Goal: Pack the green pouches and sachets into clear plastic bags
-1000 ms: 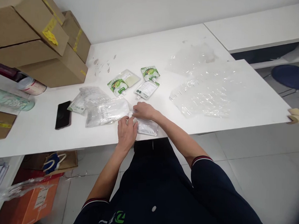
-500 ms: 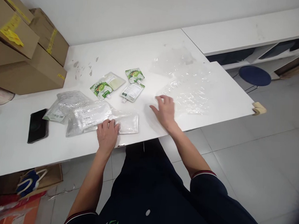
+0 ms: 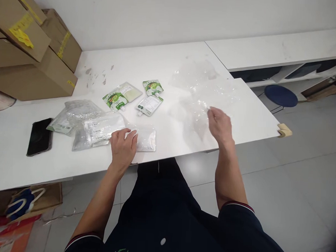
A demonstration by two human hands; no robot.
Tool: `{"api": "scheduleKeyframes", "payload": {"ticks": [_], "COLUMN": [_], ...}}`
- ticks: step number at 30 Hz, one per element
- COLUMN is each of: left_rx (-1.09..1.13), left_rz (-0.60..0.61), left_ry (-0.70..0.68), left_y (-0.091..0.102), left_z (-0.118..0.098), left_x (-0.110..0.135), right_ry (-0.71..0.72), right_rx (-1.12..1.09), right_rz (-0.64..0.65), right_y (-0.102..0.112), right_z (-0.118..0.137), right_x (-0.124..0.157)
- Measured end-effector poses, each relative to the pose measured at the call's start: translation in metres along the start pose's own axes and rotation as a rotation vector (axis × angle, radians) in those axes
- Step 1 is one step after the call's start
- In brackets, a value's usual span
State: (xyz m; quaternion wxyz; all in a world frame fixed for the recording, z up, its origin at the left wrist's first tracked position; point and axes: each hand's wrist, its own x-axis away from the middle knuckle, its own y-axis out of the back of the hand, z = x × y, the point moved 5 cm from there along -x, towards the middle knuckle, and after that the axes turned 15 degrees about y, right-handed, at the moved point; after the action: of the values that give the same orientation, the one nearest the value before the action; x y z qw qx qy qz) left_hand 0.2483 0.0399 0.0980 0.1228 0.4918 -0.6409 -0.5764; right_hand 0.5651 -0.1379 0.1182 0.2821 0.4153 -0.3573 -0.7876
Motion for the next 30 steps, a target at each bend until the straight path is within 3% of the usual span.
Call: {"api": "scheduleKeyframes", "payload": {"ticks": [3,5,7,9,12,15,18,21,24,27,30], "left_rx": [0.018,-0.044,-0.16,-0.279,-0.34,-0.323,-0.192,0.142,0.54,0.849,1.036], "left_rz": [0.051,0.122,0.22,0.349,0.518,0.491,0.394,0.246,0.183,0.267,0.461], "left_ry": [-0.019,-0.014,0.005,0.042,0.08,0.078,0.112,0.231,0.361,0.374,0.326], "left_y": [-0.001,-0.007,-0.018,-0.036,-0.065,-0.083,-0.081,-0.056,-0.025,-0.006,-0.009], "left_z": [-0.008,-0.012,-0.014,-0.015,-0.014,-0.013,-0.007,0.004,0.009,-0.006,-0.033], "left_x": [-0.019,-0.04,-0.063,-0.086,-0.108,-0.119,-0.123,-0.125,-0.123,-0.114,-0.102], "right_ry": [0.057,0.177,0.365,0.531,0.604,0.584,0.565,0.481,0.183,-0.128,-0.279], "right_rx": [0.045,0.077,0.07,0.053,0.057,0.021,-0.075,-0.261,-0.499,-0.783,-1.079], "right_rz": [-0.338,-0.423,-0.276,0.018,0.38,0.546,0.594,0.577,0.353,0.124,0.14], "right_y": [0.024,0.025,0.012,-0.012,-0.046,-0.066,-0.07,-0.062,-0.047,-0.039,-0.049], "right_z": [0.005,0.019,0.039,0.058,0.069,0.064,0.056,0.05,0.041,0.037,0.049], "right_x": [-0.001,-0.001,-0.002,0.003,0.02,0.038,0.05,0.053,0.041,0.032,0.03]}}
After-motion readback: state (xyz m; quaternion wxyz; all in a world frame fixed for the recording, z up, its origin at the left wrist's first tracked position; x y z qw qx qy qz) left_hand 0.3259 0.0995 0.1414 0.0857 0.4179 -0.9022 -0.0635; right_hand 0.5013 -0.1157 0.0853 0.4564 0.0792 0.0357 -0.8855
